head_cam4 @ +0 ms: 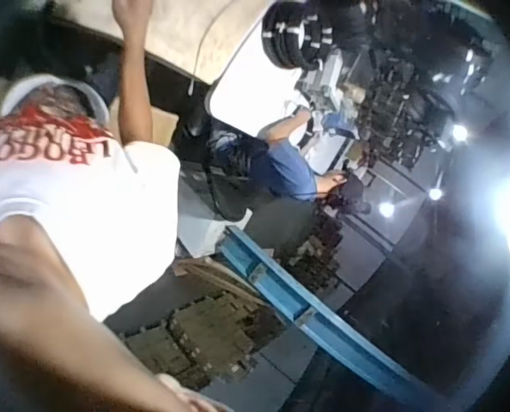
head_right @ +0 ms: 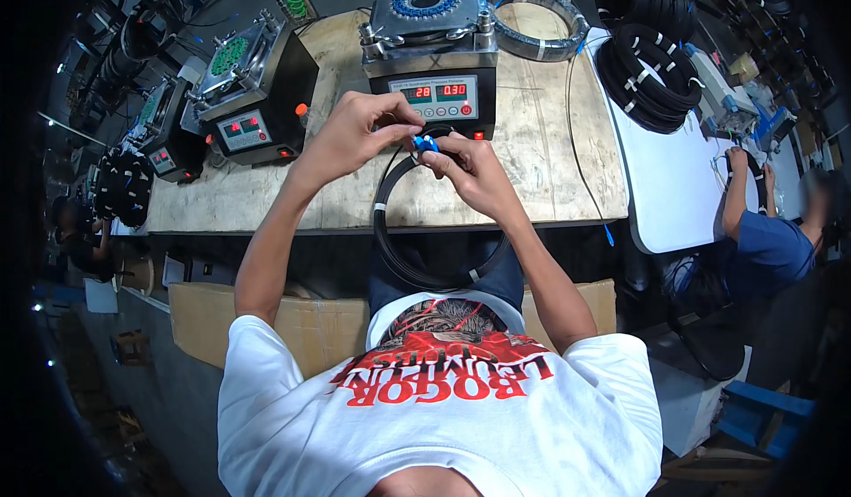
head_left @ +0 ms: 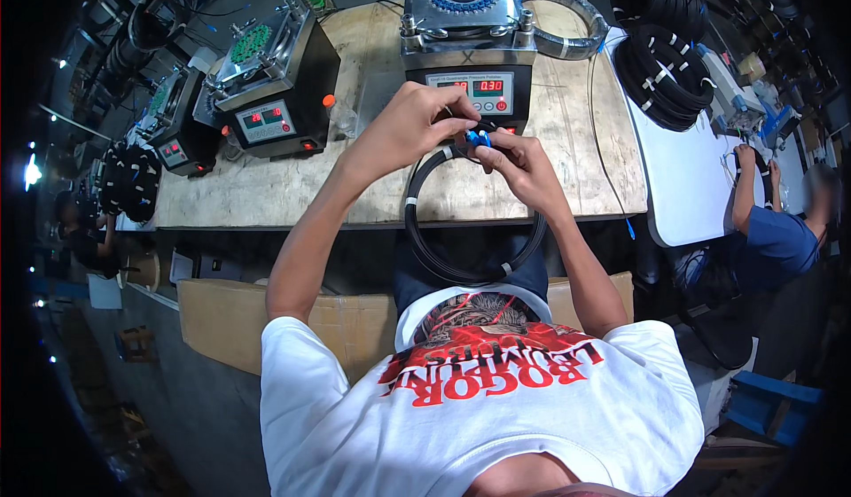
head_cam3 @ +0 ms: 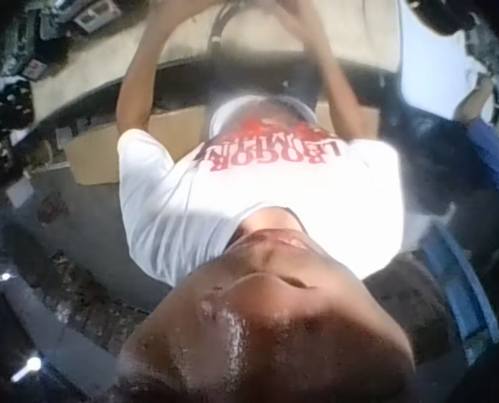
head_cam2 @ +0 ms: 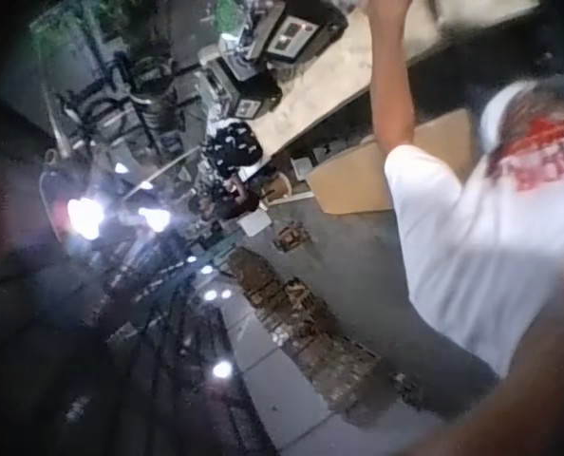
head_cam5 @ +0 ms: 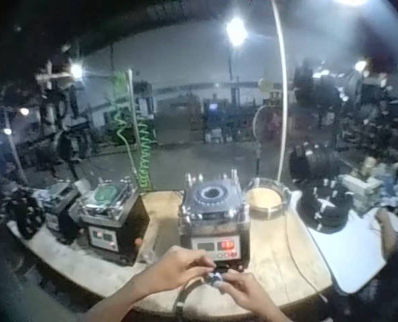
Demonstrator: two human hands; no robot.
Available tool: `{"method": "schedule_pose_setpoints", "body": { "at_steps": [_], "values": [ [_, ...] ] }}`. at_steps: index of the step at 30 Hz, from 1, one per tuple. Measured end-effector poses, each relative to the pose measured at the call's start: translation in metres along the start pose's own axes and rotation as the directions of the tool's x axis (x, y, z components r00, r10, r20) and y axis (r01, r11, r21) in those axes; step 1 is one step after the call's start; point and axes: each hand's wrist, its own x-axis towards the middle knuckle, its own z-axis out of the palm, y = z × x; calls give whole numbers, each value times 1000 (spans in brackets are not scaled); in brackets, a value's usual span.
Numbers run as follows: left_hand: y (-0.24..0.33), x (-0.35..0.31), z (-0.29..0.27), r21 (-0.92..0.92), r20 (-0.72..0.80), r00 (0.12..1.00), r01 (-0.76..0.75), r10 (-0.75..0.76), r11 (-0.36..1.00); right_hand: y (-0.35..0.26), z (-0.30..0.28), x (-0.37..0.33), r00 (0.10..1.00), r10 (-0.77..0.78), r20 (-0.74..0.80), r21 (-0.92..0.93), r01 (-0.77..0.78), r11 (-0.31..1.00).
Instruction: Assembling electrical cable coils using specialized factory machinery and testing components.
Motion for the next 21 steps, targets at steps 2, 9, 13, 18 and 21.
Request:
{"method": "schedule_pose_setpoints", "body": {
  "at_steps": [2, 9, 13, 18, 21],
  "values": [
    [2, -1, 4, 23, -24, 1000, 0, 1, 1000, 4, 1, -1, 1000, 10, -9, 0, -10, 1000],
    [-3, -5, 19, 75, -176, 983, -45, 58, 996, 6, 9, -4, 997, -16, -70, 74, 21, 997],
    [-7, -6, 30, 158, -224, 969, -68, 103, 985, 11, 11, -6, 996, -1, -94, 84, 9, 996],
    [-12, -11, 45, 126, -328, 935, -101, 137, 987, -7, 14, -2, 989, 1, -146, 170, 24, 985],
    [-11, -18, 46, -180, -418, 906, -10, -67, 984, -8, 5, -2, 994, 12, -104, 119, 0, 993]
  ]
}}
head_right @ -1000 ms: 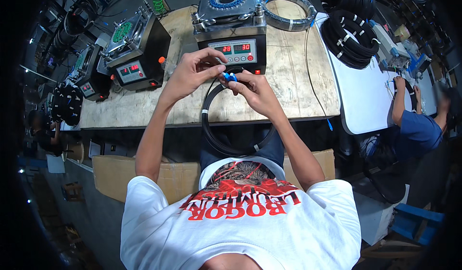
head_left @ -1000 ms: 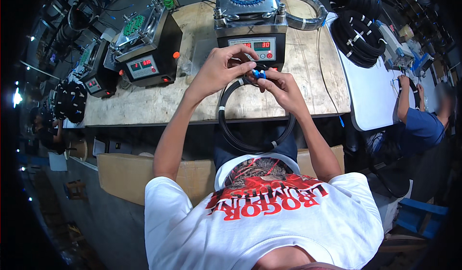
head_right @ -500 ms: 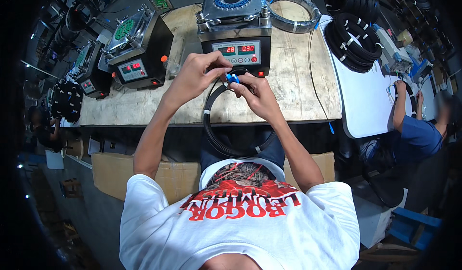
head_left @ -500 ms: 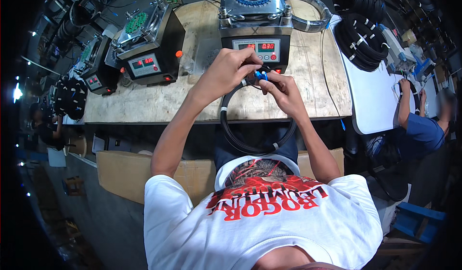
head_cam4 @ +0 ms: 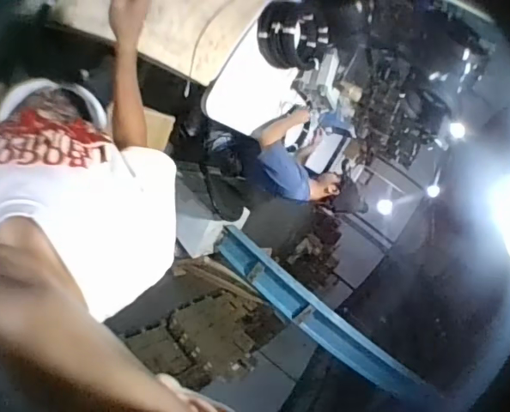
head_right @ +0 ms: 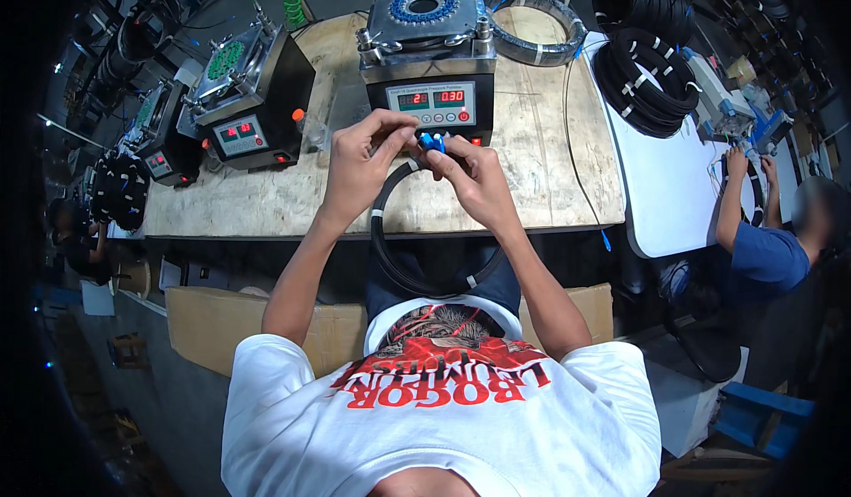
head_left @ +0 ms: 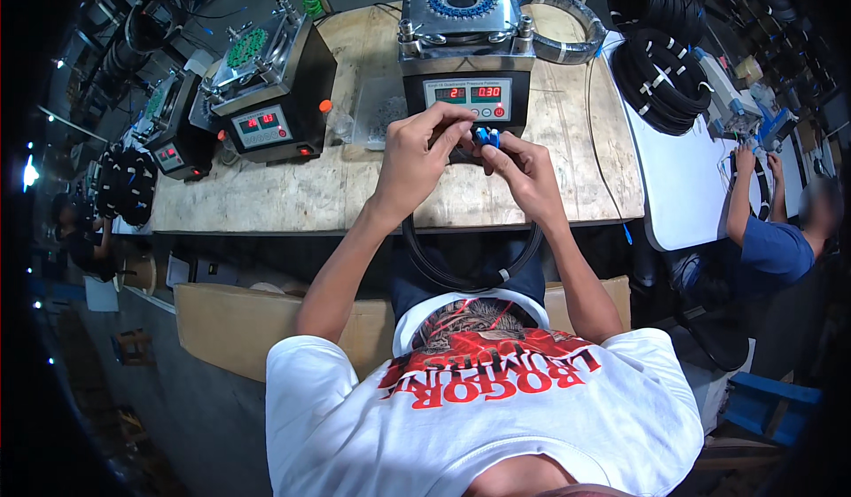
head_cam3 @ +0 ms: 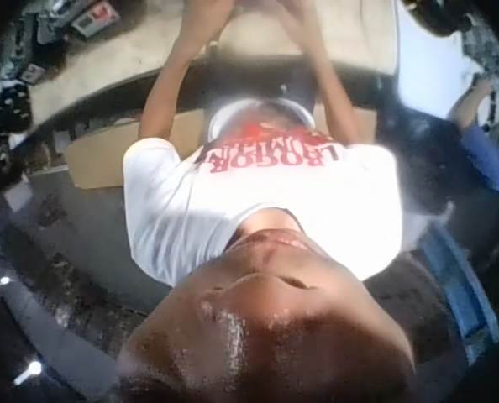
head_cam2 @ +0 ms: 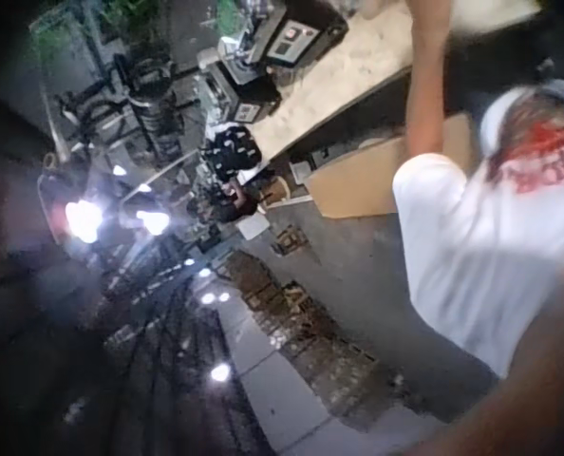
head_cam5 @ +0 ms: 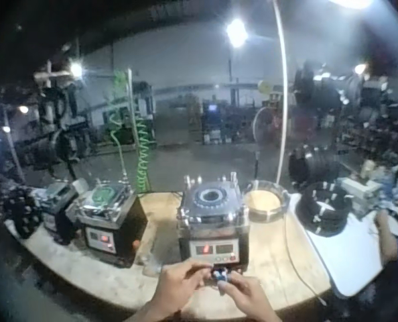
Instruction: Assembling electrical cable coils using specialized factory machinery and testing components.
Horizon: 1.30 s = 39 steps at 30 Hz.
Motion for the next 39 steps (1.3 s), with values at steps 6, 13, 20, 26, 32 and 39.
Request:
{"method": "schedule_pose_setpoints", "body": {
  "at_steps": [6, 13, 20, 26, 32, 39],
  "values": [
    [-33, -2, 2, -317, -31, 986, 148, -166, 937, 1, -5, 13, 1000, 10, -8, 92, -9, 996],
    [-136, 16, -82, 260, -155, 966, 241, -206, 935, 2, -16, 13, 998, -11, -61, -10, 11, 1000],
    [-206, 47, -109, 800, 202, 892, 88, -404, 594, 8, -15, 13, 996, -30, -82, -61, 24, 998],
    [-226, 57, -101, 924, 239, 775, 4, -586, 382, 8, -17, 13, 996, -17, -83, -66, 11, 998],
    [-239, 58, -118, 818, 372, 773, -12, -514, 575, 9, -18, 15, 997, -20, -81, -68, 14, 998],
    [-230, 53, -118, 730, 335, 890, -37, -309, 683, 11, -19, 14, 995, 5, -96, -68, -12, 998]
  ]
}}
